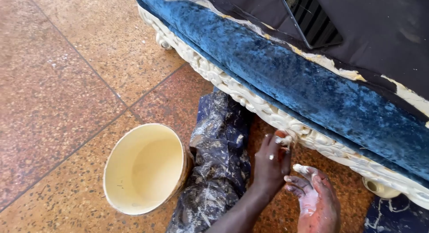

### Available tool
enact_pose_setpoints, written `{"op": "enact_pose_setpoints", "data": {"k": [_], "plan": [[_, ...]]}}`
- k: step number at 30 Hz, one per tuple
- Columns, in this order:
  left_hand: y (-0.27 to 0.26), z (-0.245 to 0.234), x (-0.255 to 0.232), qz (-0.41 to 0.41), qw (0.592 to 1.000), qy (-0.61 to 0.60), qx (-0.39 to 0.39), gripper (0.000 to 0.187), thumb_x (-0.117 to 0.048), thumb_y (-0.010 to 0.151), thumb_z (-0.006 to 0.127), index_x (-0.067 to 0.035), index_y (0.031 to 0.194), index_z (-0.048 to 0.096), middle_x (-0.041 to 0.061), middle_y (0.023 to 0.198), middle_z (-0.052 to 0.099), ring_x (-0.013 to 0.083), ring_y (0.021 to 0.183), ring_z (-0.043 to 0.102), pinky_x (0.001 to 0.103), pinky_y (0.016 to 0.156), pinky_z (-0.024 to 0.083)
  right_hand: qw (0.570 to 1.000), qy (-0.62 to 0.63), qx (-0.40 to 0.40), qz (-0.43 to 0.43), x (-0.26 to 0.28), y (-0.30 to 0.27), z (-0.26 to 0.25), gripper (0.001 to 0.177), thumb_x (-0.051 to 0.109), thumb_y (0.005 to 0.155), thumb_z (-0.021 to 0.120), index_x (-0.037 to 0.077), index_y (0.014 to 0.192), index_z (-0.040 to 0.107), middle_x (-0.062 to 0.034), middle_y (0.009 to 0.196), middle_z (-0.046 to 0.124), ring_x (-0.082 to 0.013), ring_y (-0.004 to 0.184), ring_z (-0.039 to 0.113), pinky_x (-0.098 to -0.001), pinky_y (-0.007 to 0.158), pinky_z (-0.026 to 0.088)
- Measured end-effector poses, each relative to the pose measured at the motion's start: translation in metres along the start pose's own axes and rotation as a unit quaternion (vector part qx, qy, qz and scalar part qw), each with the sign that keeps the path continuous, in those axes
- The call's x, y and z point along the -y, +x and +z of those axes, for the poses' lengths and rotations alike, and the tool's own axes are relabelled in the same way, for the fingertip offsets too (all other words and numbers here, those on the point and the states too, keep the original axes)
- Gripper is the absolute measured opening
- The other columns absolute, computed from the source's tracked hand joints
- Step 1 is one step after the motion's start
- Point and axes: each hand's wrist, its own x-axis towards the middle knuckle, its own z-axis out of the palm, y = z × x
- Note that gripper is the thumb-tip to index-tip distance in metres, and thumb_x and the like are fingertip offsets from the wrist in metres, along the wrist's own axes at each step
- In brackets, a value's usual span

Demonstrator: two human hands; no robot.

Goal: Applying white paint or finish to the ornate wooden frame of a blue velvet chair using a small brush and a cloth.

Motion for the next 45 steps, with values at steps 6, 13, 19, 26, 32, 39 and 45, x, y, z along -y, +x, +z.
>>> {"op": "enact_pose_setpoints", "data": {"k": [6, 13, 19, 26, 32, 39, 45], "plan": [[0.05, -0.023, 0.024, -0.032, 0.974, 0.061, -0.218, 0.017, -0.007, 0.097, 0.064, -0.006, 0.112, 0.056, 0.009, 0.102, 0.066, 0.0209, 0.078, 0.069, 0.032, 0.065, 0.067, 0.994, 0.034, 0.104, 0.01, -0.046, 0.034, -0.079, 0.045, 0.023, 0.098, 0.052, 0.001, 0.137, 0.053, -0.0332, 0.129, 0.061, -0.0521, 0.099, 0.065, -0.0553, 0.074, 0.052], [0.068, -0.073, 0.021, -0.311, 0.923, -0.114, -0.195, 0.079, -0.053, 0.094, 0.056, -0.002, 0.154, 0.043, -0.004, 0.05, 0.044, 0.0149, 0.042, 0.053, 0.033, 0.037, 0.045, 0.996, -0.007, 0.065, 0.059, -0.045, 0.023, -0.027, 0.05, 0.026, 0.099, 0.044, -0.004, 0.138, 0.048, -0.0337, 0.132, 0.057, -0.0528, 0.102, 0.058, -0.0571, 0.078, 0.045], [0.092, -0.072, 0.015, -0.246, 0.853, -0.36, -0.288, 0.02, -0.021, 0.099, 0.066, -0.003, 0.106, 0.063, 0.012, 0.083, 0.073, 0.02, 0.059, 0.068, 0.032, 0.045, 0.053, 0.991, -0.006, 0.112, 0.067, -0.06, 0.031, -0.025, 0.054, 0.025, 0.093, 0.049, -0.005, 0.137, 0.05, -0.0351, 0.132, 0.058, -0.0528, 0.097, 0.062, -0.0565, 0.073, 0.049], [0.101, -0.074, 0.036, -0.194, 0.947, -0.138, -0.218, 0.032, -0.02, 0.099, 0.059, -0.002, 0.125, 0.063, 0.017, 0.107, 0.074, 0.024, 0.085, 0.074, 0.034, 0.068, 0.066, 0.99, -0.003, 0.121, 0.072, -0.063, 0.041, -0.027, 0.054, 0.029, 0.093, 0.049, -0.005, 0.136, 0.051, -0.0348, 0.132, 0.059, -0.0541, 0.1, 0.062, -0.0581, 0.076, 0.049], [0.067, -0.057, 0.002, -0.067, 0.987, -0.034, -0.144, 0.014, -0.011, 0.098, 0.06, -0.003, 0.109, 0.066, 0.012, 0.101, 0.064, 0.021, 0.075, 0.063, 0.032, 0.06, 0.06, 0.993, -0.003, 0.101, 0.061, -0.059, 0.038, -0.012, 0.056, 0.029, 0.094, 0.045, -0.006, 0.138, 0.048, -0.0322, 0.132, 0.057, -0.0496, 0.1, 0.06, -0.0538, 0.076, 0.047], [0.115, -0.079, 0.043, -0.202, 0.937, -0.055, -0.279, 0.025, -0.021, 0.099, 0.061, -0.009, 0.12, 0.067, 0.008, 0.102, 0.074, 0.0173, 0.086, 0.073, 0.032, 0.074, 0.064, 0.991, 0.022, 0.13, 0.034, -0.063, 0.042, -0.039, 0.049, 0.026, 0.096, 0.049, -0.006, 0.134, 0.054, -0.0347, 0.133, 0.061, -0.0522, 0.095, 0.065, -0.0568, 0.071, 0.052], [0.081, -0.058, 0.031, -0.17, 0.968, -0.042, -0.179, 0.025, -0.03, 0.103, 0.054, -0.011, 0.117, 0.063, 0.002, 0.081, 0.07, 0.0106, 0.05, 0.047, 0.028, 0.038, 0.037, 0.994, 0.026, 0.069, 0.075, -0.069, 0.045, -0.032, 0.048, 0.02, 0.098, 0.041, -0.007, 0.136, 0.049, -0.0366, 0.13, 0.059, -0.0541, 0.099, 0.06, -0.0598, 0.075, 0.047]]}}
